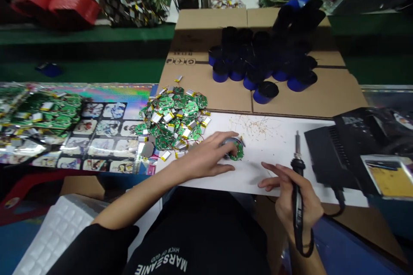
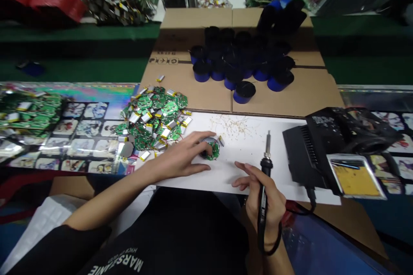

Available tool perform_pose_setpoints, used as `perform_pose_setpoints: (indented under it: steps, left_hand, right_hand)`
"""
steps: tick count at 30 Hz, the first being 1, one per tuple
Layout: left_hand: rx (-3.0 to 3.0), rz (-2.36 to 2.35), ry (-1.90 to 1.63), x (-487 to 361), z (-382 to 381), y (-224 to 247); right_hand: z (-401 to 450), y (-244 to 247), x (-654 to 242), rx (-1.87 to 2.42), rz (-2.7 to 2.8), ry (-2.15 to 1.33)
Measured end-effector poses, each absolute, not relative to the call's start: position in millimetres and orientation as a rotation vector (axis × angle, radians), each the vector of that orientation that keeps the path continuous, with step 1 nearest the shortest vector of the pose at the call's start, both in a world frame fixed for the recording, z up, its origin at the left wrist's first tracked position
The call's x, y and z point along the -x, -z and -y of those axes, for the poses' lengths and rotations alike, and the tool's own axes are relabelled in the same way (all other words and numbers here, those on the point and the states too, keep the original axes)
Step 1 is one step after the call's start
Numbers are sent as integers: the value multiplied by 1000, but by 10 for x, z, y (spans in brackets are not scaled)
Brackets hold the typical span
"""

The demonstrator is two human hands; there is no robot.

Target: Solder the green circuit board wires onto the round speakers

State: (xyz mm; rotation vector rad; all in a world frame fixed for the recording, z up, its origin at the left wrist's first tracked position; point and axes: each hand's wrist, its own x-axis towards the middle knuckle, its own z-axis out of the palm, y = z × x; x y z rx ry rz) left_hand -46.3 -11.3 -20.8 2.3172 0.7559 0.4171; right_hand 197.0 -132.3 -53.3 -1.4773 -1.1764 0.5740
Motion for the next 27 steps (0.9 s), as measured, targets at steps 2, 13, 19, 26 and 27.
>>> perform_pose_setpoints:
  steps: [2, 13, 19, 26, 27]
  left_hand:
    - [-2278, -757, -424, 419, 116, 225]
    - [-2086, -1191, -880, 1518, -595, -697]
    - [-2010, -1800, -969, 2267, -1516, -617]
    - [-1979, -1871, -876, 2479, -1803, -324]
    - [-1999, -1841, -905, 2455, -1808, -331]
  right_hand:
    - [1313, 553, -1866, 1420, 1135, -577]
    - [951, 748, -1121, 1115, 1520, -498]
    - [492, 748, -721, 1195, 1712, -363]
    - [327, 871, -691, 1208, 1740, -509]
    - [329, 884, -695, 1211, 1742, -509]
